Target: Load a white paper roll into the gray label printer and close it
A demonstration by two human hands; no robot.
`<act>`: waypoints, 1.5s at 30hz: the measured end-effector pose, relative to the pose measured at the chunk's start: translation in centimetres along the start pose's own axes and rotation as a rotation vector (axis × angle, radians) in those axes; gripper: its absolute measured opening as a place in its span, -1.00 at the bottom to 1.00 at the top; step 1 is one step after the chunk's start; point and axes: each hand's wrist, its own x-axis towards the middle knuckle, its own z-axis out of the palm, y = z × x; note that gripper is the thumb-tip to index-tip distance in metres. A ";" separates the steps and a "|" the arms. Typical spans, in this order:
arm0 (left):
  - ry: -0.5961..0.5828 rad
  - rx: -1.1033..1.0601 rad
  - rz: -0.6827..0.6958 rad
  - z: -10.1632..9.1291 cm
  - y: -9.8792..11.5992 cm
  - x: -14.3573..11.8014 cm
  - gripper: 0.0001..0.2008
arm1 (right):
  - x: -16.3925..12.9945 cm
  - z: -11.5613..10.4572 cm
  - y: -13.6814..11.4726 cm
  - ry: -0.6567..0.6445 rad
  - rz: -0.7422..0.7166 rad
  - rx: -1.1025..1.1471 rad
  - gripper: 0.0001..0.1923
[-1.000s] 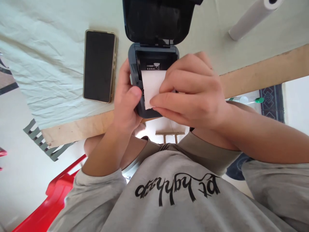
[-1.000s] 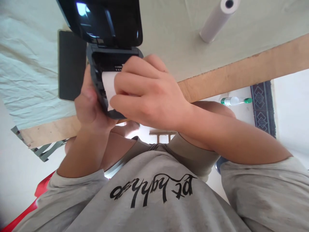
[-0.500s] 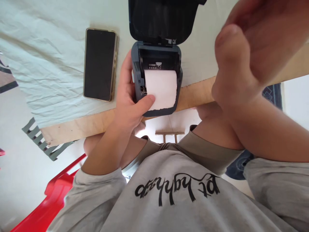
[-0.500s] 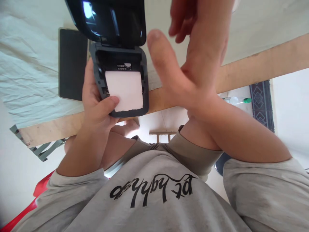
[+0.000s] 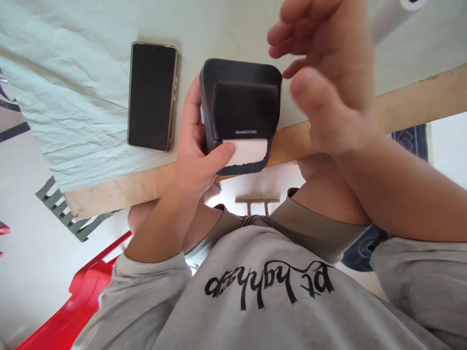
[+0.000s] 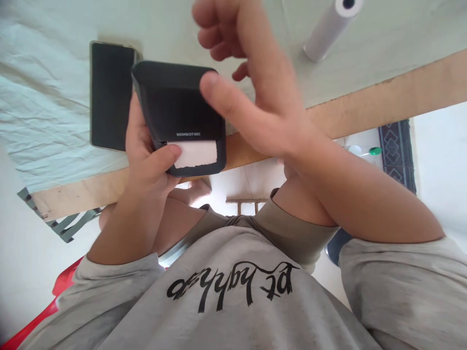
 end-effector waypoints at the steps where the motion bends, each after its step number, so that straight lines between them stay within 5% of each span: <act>1: -0.020 -0.008 -0.003 -0.1 -0.1 0.1 -0.28 | 0.0 0.1 0.3 -0.076 -0.016 0.025 -0.59; 4: -0.063 -0.054 0.028 -0.3 -0.4 0.4 -0.27 | 0.2 0.7 1.2 -0.224 -0.064 0.135 -0.37; 8: -0.031 -0.143 0.057 0.2 -0.7 0.2 -0.47 | 0.6 1.1 1.7 -0.284 -0.072 0.179 -0.34; 23: -0.036 -0.165 -0.018 0.6 -0.3 0.1 -0.55 | 1.3 0.9 2.7 -0.226 -0.423 0.036 -0.27; 27: -0.017 -0.194 0.038 1.3 0.4 0.1 -0.70 | 0.6 1.4 1.9 -0.245 -0.257 0.009 -0.30; 31: -0.015 -0.256 -0.070 1.9 0.9 0.3 -0.70 | 0.0 1.5 1.3 -0.292 -0.144 -0.003 -0.26; 36: 0.144 -0.198 -0.073 2.0 1.1 0.4 -0.70 | 0.1 1.1 1.5 -0.333 -0.050 -0.027 -0.25; 45: 0.160 -0.214 -0.124 2.5 2.0 0.4 -0.69 | 0.1 0.2 1.3 -0.345 0.018 -0.121 -0.33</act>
